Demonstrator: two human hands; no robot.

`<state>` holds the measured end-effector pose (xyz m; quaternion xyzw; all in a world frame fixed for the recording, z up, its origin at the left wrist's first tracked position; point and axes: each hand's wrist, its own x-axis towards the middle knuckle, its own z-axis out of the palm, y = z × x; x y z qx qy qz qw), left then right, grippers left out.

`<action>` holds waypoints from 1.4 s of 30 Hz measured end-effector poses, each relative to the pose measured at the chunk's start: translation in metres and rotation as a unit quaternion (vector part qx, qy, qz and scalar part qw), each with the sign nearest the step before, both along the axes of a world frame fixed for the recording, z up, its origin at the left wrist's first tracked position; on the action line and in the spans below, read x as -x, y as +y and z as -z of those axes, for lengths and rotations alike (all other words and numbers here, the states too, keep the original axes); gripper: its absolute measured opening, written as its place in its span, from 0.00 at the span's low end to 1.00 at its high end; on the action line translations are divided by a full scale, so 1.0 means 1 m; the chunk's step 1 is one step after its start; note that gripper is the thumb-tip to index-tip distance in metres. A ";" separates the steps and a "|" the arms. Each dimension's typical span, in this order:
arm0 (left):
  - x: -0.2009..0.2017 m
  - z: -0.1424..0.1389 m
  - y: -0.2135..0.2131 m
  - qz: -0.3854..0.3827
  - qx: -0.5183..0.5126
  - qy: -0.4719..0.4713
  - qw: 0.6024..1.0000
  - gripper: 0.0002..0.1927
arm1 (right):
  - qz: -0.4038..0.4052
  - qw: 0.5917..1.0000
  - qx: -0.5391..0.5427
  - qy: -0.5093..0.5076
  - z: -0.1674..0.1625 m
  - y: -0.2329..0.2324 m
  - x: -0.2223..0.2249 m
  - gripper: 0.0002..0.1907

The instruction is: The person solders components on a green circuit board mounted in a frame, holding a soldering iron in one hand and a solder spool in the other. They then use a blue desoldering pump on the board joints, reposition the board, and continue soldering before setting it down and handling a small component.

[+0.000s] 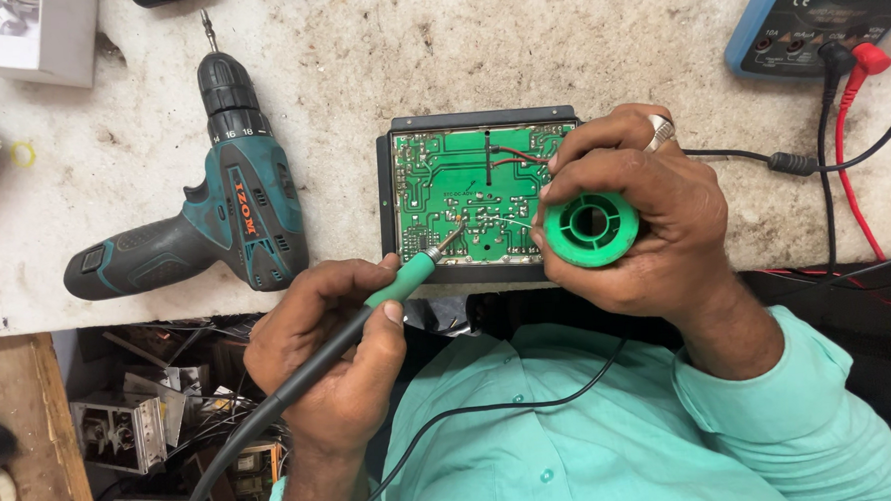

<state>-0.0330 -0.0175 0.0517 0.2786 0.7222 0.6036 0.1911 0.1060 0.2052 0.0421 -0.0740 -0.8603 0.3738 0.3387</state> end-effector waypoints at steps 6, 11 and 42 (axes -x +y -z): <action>-0.003 -0.001 0.002 -0.025 0.006 0.026 0.999 0.11 | 0.013 1.000 -0.002 -0.005 0.002 -0.001 0.001 0.20; -0.003 -0.003 0.005 -0.034 0.032 0.025 0.999 0.11 | 0.014 1.000 -0.016 -0.011 0.001 -0.001 0.002 0.20; -0.002 -0.004 0.003 -0.013 0.005 -0.007 1.000 0.11 | 0.001 1.000 -0.025 -0.017 -0.003 -0.001 0.003 0.19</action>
